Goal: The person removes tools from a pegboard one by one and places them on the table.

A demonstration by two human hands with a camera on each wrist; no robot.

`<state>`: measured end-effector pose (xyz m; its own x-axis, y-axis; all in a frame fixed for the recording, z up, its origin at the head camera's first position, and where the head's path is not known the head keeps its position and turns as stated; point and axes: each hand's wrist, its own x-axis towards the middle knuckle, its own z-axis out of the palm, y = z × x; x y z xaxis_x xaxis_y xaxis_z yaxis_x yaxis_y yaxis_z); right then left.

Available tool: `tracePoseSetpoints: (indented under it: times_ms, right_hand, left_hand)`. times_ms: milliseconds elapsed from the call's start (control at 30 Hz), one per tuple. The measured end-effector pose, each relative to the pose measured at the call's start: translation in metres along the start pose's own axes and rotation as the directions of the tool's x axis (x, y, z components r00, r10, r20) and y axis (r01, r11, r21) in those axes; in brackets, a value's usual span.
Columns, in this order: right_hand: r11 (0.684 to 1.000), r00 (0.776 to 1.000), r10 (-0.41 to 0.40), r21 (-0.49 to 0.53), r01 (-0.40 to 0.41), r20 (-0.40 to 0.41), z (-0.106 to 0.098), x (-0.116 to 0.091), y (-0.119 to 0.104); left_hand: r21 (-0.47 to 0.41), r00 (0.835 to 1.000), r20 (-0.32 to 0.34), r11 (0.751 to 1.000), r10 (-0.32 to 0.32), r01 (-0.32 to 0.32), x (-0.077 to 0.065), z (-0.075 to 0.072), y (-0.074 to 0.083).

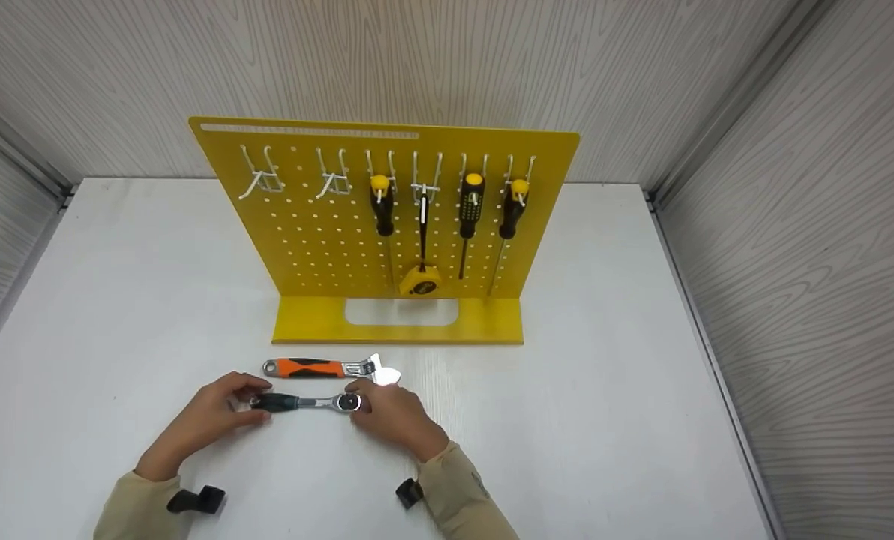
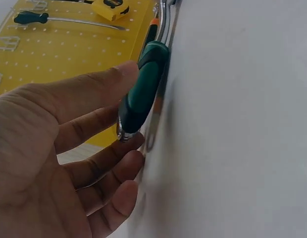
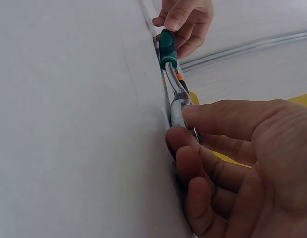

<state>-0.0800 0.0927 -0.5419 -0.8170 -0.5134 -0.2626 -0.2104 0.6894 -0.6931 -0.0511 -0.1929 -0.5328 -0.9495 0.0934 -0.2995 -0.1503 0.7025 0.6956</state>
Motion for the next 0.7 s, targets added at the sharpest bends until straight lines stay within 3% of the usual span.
tracePoseSetpoints:
  times_ms: [233, 333, 500, 700]
  right_hand:
    - [0.984, 0.996, -0.085, 0.156, 0.083, 0.01, -0.008, -0.006, 0.013]
    - [0.97, 0.995, -0.1, 0.223, 0.099, -0.01, -0.015, -0.008, 0.021]
    - [0.955, 0.993, -0.09, 0.277, 0.108, -0.079, -0.029, -0.008, 0.029]
    - [0.925, 0.982, -0.02, 0.368, 0.09, -0.19, -0.042, -0.008, 0.032]
  left_hand:
    - [-0.055, 1.0, 0.017, 0.998, 0.025, -0.024, -0.005, -0.017, 0.0]
    - [-0.077, 1.0, 0.012, 0.997, 0.003, -0.002, -0.006, -0.025, -0.001]
    - [-0.077, 1.0, -0.029, 0.997, -0.007, 0.005, -0.004, -0.034, 0.002]
    - [-0.164, 0.993, -0.116, 0.985, 0.031, -0.05, 0.001, -0.029, 0.009]
